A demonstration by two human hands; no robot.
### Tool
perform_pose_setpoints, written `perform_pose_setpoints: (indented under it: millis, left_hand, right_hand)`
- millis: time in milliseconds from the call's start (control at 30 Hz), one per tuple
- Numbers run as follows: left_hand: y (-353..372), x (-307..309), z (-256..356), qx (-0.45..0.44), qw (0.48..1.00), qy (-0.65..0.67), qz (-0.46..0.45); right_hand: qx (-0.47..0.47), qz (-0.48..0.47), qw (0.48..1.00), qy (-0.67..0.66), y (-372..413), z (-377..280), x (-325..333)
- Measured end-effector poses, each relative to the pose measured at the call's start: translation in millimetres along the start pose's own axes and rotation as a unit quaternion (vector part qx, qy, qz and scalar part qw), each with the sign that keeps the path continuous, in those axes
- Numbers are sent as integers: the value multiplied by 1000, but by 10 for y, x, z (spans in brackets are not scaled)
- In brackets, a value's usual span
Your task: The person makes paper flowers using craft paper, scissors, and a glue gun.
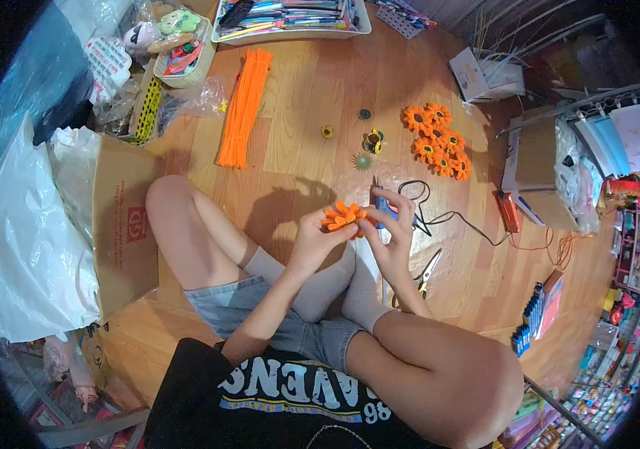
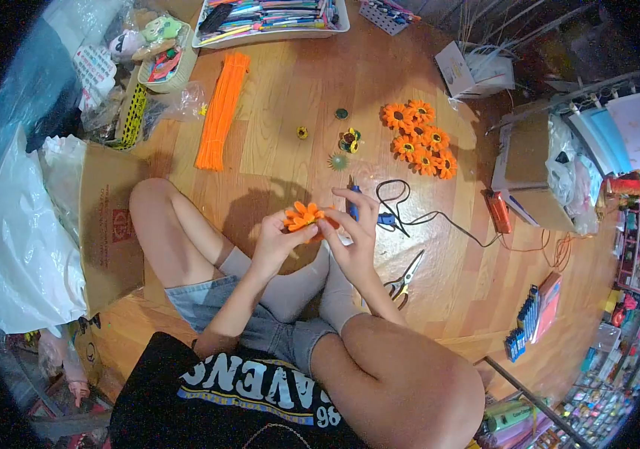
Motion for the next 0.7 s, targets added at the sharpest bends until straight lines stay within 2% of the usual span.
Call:
perform_pose_setpoints:
  millis: [167, 233, 367, 433, 567, 700]
  left_hand:
    - [57, -95, 37, 14, 998, 60, -2]
    - [60, -106, -7, 1, 1000, 17, -5]
    - [89, -153, -19, -7, 1000, 19, 9]
    - [140, -157, 34, -19, 999, 6, 45]
    - [144, -137, -13, -30, 998, -6, 57]
    - [122, -152, -144, -26, 997, 40, 65]
  right_hand:
    - [-38, 15, 993, -107, 29, 39, -46]
    - [-73, 33, 982, -173, 57, 86, -61]
    - [-113, 39, 966, -228, 65, 130, -92]
    - [-165, 25, 945, -281, 62, 126, -117]
    - [-139, 31, 948, -286, 77, 187, -176]
    - [-182, 23, 923, -339, 98, 229, -233]
Point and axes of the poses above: each hand's wrist, its own y-axis away from the middle knuckle, its own x-axis out of the back of the hand, z = x × y, the point moved 3 cm from there along -y, towards the middle knuckle, and after that the axes turned 5 degrees about -y, right-handed, at the moved point
